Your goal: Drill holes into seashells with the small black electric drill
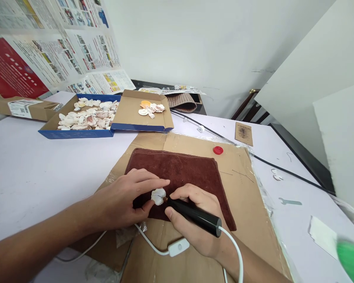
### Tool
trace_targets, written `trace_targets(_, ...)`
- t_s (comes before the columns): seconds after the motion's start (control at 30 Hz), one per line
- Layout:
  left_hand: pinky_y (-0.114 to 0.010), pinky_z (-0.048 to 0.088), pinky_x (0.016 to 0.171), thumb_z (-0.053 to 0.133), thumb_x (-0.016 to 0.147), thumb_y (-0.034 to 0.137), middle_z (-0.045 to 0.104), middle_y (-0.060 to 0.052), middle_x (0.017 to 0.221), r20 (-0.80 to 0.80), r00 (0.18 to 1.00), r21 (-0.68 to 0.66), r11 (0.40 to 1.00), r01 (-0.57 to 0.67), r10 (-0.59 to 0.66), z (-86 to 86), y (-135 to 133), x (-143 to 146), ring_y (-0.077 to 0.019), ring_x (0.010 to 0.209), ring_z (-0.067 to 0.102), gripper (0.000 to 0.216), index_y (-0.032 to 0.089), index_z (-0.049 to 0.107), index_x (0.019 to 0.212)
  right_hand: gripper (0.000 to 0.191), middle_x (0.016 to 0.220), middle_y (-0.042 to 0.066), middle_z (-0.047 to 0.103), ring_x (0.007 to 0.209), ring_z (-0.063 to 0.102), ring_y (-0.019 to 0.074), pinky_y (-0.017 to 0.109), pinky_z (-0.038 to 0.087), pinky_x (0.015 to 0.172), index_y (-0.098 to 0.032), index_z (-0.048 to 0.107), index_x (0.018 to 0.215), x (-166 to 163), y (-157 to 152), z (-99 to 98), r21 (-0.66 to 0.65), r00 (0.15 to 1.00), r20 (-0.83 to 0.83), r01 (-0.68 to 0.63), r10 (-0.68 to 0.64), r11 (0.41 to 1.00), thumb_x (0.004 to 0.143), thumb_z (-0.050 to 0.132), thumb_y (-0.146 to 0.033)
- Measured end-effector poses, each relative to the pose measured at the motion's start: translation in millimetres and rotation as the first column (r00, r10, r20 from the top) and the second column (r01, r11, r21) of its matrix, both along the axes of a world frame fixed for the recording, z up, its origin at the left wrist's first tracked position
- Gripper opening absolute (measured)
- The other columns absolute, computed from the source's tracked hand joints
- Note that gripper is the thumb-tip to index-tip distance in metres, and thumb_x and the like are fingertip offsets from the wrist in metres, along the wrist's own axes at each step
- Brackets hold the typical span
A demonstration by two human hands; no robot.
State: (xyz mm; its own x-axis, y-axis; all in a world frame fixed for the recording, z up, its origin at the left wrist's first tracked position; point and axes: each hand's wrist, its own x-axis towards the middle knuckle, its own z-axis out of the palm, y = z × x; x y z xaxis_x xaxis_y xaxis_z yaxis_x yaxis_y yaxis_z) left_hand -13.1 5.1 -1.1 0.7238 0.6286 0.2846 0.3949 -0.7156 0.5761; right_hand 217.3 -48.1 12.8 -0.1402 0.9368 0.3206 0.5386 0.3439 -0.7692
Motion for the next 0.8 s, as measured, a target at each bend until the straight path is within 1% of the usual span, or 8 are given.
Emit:
trace_targets(0.13, -0.039, 0.055, 0.103, 0.051, 0.092, 0.004, 0.073, -0.009, 0.128, -0.014, 0.999, -0.039, 0.998, 0.045, -0.045, -1.3, 2.7, -1.6, -0.0227, 0.116, 0.068, 0.054, 0.018, 0.063, 0.143, 0.007, 0.07, -0.004, 0.076, 0.054, 0.07, 0.013, 0.02, 0.057, 0.051, -0.027, 0.072, 0.084, 0.8, 0.8, -0.8, 0.012, 1.0, 0.012, -0.009, 0.009, 1.0, 0.082, 0.074, -0.02)
trace_targets(0.27, -0.042, 0.054, 0.106, 0.05, 0.092, 0.002, 0.073, -0.009, 0.131, -0.025, 0.998, -0.066, 0.996, 0.054, -0.056, -5.1, 5.0, -3.7, -0.0242, 0.121, 0.066, 0.055, 0.019, 0.063, 0.142, 0.009, 0.072, -0.003, 0.076, 0.058, 0.071, 0.0141, 0.021, 0.058, 0.054, -0.027, 0.071, 0.085, 5.4, 1.4, -3.1, 0.091, 1.0, 0.01, 0.026, -0.027, 0.996, 0.083, 0.074, -0.019)
trace_targets(0.43, -0.041, 0.054, 0.106, 0.047, 0.092, -0.001, 0.072, -0.009, 0.131, -0.004, 0.998, -0.048, 0.997, 0.057, -0.057, -10.7, 9.2, -4.0, -0.0232, 0.122, 0.064, 0.055, 0.021, 0.064, 0.139, 0.015, 0.069, -0.003, 0.073, 0.057, 0.069, 0.0145, 0.022, 0.055, 0.051, -0.028, 0.068, 0.085, 11.5, 0.3, -3.5, 0.184, 0.998, -0.035, 0.06, -0.054, 0.981, 0.08, 0.074, -0.016)
trace_targets(0.5, -0.04, 0.053, 0.105, 0.044, 0.094, -0.002, 0.071, -0.009, 0.133, 0.012, 0.998, -0.026, 0.998, 0.058, -0.058, -11.7, 11.4, -3.4, -0.0226, 0.123, 0.064, 0.052, 0.021, 0.064, 0.136, 0.015, 0.067, -0.003, 0.07, 0.055, 0.067, 0.0146, 0.023, 0.053, 0.049, -0.028, 0.067, 0.085, 12.7, -0.2, -2.5, 0.208, 0.998, -0.043, 0.055, -0.047, 0.977, 0.081, 0.075, -0.016)
trace_targets(0.57, -0.043, 0.052, 0.106, 0.043, 0.096, 0.0, 0.07, -0.01, 0.133, 0.011, 0.998, 0.011, 0.999, 0.054, -0.054, -10.6, 12.5, -2.7, -0.0233, 0.124, 0.063, 0.048, 0.02, 0.065, 0.134, 0.014, 0.065, -0.004, 0.069, 0.052, 0.065, 0.0145, 0.023, 0.052, 0.047, -0.028, 0.067, 0.087, 13.5, -0.6, -1.6, 0.219, 0.999, -0.028, 0.032, -0.026, 0.975, 0.083, 0.074, -0.016)
trace_targets(0.63, -0.047, 0.049, 0.108, 0.048, 0.098, 0.005, 0.07, -0.011, 0.132, -0.006, 1.0, 0.025, 0.999, 0.021, -0.021, -7.3, 11.7, -1.9, -0.0259, 0.124, 0.061, 0.04, 0.018, 0.065, 0.132, 0.014, 0.065, -0.003, 0.07, 0.052, 0.065, 0.0143, 0.023, 0.051, 0.047, -0.027, 0.067, 0.088, 14.1, -0.8, -1.4, 0.223, 1.0, 0.004, 0.004, -0.005, 0.975, 0.083, 0.074, -0.016)
trace_targets(0.7, -0.052, 0.049, 0.107, 0.06, 0.097, 0.017, 0.07, -0.012, 0.129, -0.038, 0.999, 0.004, 0.999, -0.037, 0.037, -3.0, 8.9, -1.0, -0.0297, 0.122, 0.059, 0.032, 0.016, 0.065, 0.128, 0.014, 0.067, -0.004, 0.071, 0.053, 0.066, 0.014, 0.023, 0.051, 0.048, -0.027, 0.067, 0.089, 14.9, -0.8, -2.0, 0.218, 1.0, 0.025, -0.014, 0.009, 0.976, 0.084, 0.073, -0.016)
trace_targets(0.8, -0.057, 0.048, 0.105, 0.078, 0.089, 0.035, 0.067, -0.013, 0.128, -0.116, 0.99, -0.017, 0.996, -0.086, 0.083, 1.6, 3.2, 1.2, -0.0346, 0.121, 0.056, 0.033, 0.016, 0.069, 0.115, 0.012, 0.066, -0.005, 0.069, 0.054, 0.064, 0.0131, 0.021, 0.05, 0.049, -0.028, 0.068, 0.09, 15.5, 0.9, -3.7, 0.156, 1.0, -0.012, -0.024, 0.026, 0.987, 0.085, 0.073, -0.018)
